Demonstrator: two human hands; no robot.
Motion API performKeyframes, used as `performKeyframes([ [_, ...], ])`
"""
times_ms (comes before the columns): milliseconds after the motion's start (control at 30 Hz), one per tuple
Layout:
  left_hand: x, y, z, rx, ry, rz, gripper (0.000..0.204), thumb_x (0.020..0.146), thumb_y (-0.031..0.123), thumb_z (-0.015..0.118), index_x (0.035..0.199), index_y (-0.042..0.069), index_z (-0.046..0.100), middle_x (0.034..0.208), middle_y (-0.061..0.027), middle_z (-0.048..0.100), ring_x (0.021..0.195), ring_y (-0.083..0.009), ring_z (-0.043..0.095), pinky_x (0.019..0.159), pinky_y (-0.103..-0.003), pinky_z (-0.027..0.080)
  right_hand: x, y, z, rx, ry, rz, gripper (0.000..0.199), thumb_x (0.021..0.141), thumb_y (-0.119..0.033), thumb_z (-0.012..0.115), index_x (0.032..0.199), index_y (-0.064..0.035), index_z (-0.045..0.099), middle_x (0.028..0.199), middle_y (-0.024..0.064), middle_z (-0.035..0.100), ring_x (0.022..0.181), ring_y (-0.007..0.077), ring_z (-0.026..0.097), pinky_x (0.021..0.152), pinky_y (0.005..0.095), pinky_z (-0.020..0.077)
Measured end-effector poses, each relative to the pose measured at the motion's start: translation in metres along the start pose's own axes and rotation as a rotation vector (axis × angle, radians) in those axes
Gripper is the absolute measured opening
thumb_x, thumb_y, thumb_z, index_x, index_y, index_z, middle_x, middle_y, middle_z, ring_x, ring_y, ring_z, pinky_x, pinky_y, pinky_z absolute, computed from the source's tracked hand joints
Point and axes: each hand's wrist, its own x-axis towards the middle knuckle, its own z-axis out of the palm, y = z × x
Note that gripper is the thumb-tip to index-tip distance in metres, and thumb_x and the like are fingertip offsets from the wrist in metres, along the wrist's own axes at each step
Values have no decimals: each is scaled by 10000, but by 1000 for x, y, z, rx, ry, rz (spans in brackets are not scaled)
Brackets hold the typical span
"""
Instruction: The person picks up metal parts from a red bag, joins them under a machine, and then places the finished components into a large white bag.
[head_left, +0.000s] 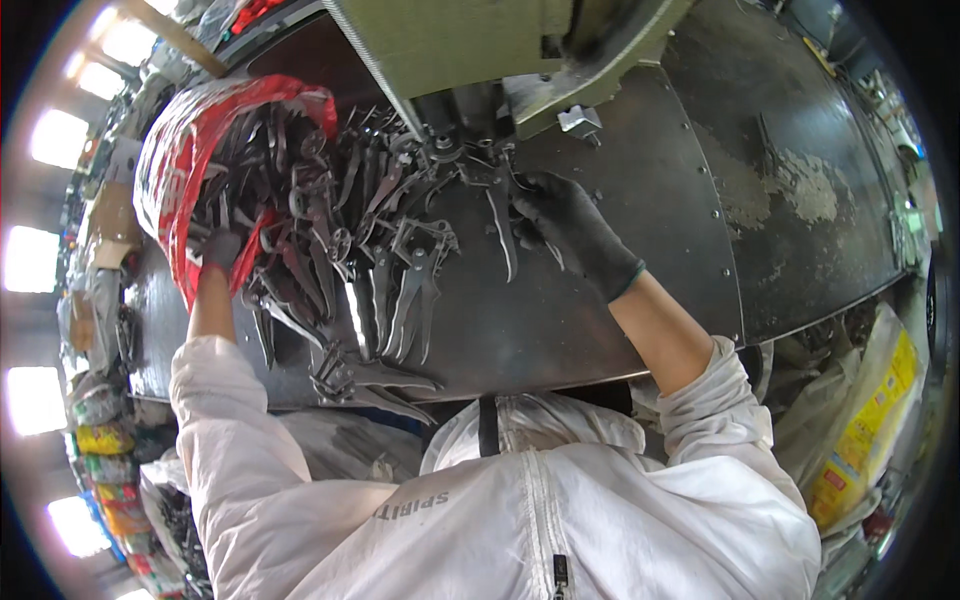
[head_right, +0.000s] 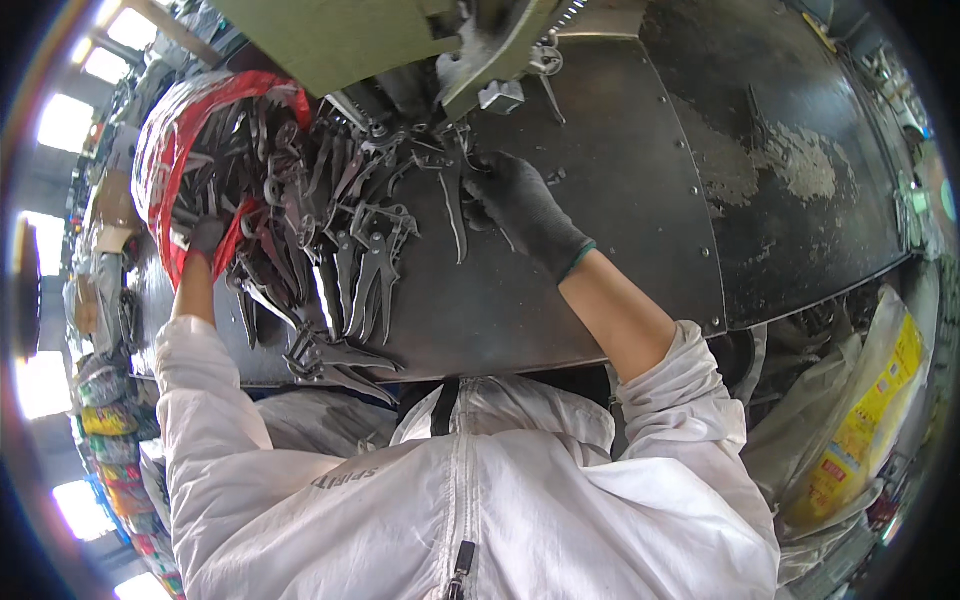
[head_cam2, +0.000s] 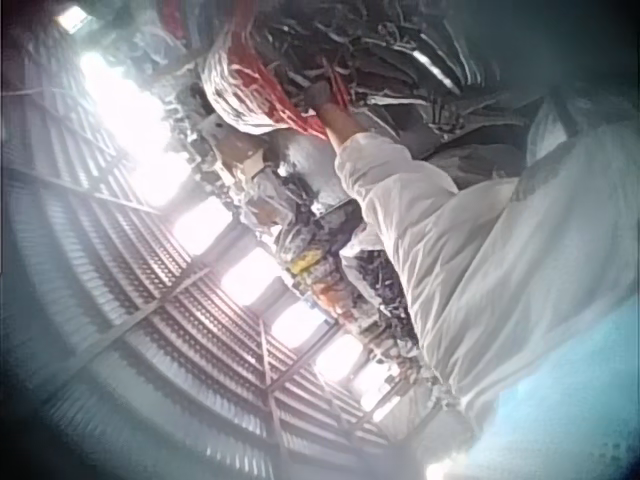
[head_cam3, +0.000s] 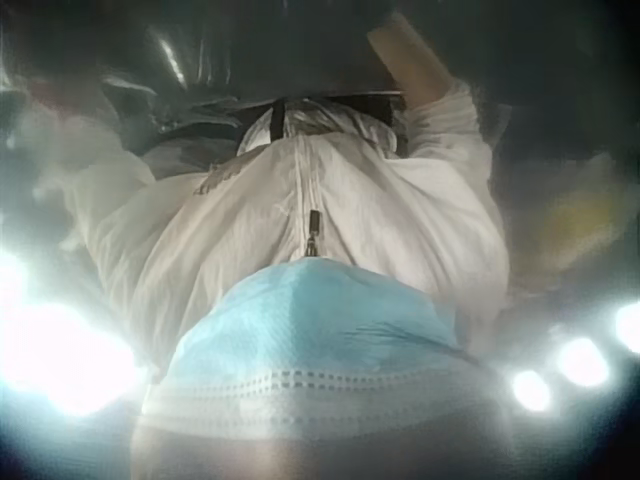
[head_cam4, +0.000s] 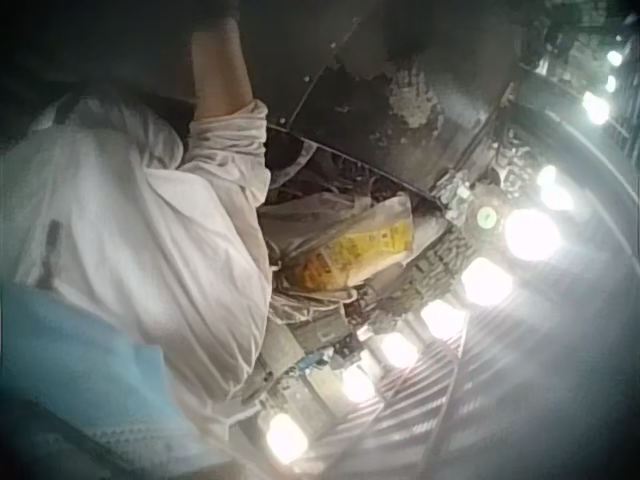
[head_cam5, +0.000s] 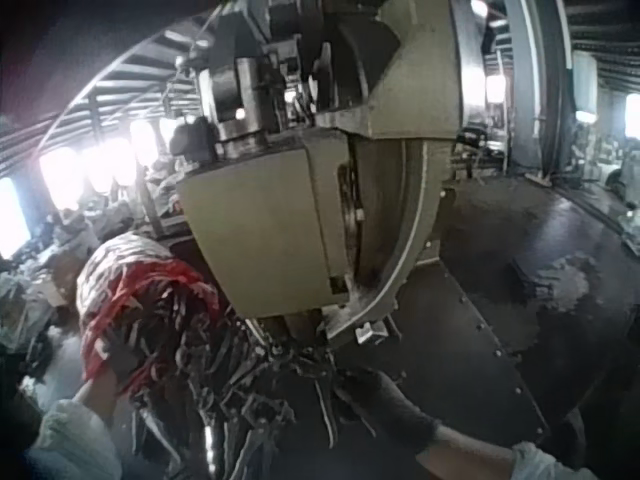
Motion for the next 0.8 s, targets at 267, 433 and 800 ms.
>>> performKeyframes([
  [267, -61, 68, -148, -1611, -299, -350, 208, 1036, 220, 618, 1048, 41, 723, 913, -61, 725, 882, -133, 698, 809, -274, 564, -6, -5, 46, 158, 129, -109, 262, 1045, -69, 592, 1285, 38, 593, 1020, 78, 666, 817, 152, 693, 669, 289, 581],
  [433, -124, 172, -205, -1776, -70, -305, 314, 1034, 136, 584, 1316, 1, 609, 1092, -49, 678, 992, -129, 668, 841, -291, 544, 57, -27, -7, -632, 305, -636, 234, 972, -161, 654, 1165, -53, 731, 1050, 188, 745, 976, 349, 718, 848, 435, 577],
  [800, -127, 461, -168, -1475, 551, 738, 301, 1077, 171, 524, 1324, 15, 592, 903, -92, 674, 740, -239, 663, 695, -399, 534, 195, -31, -104, -1169, 530, -703, 226, 981, -181, 600, 1102, -55, 745, 1094, 218, 746, 1090, 414, 685, 931, 465, 553],
])
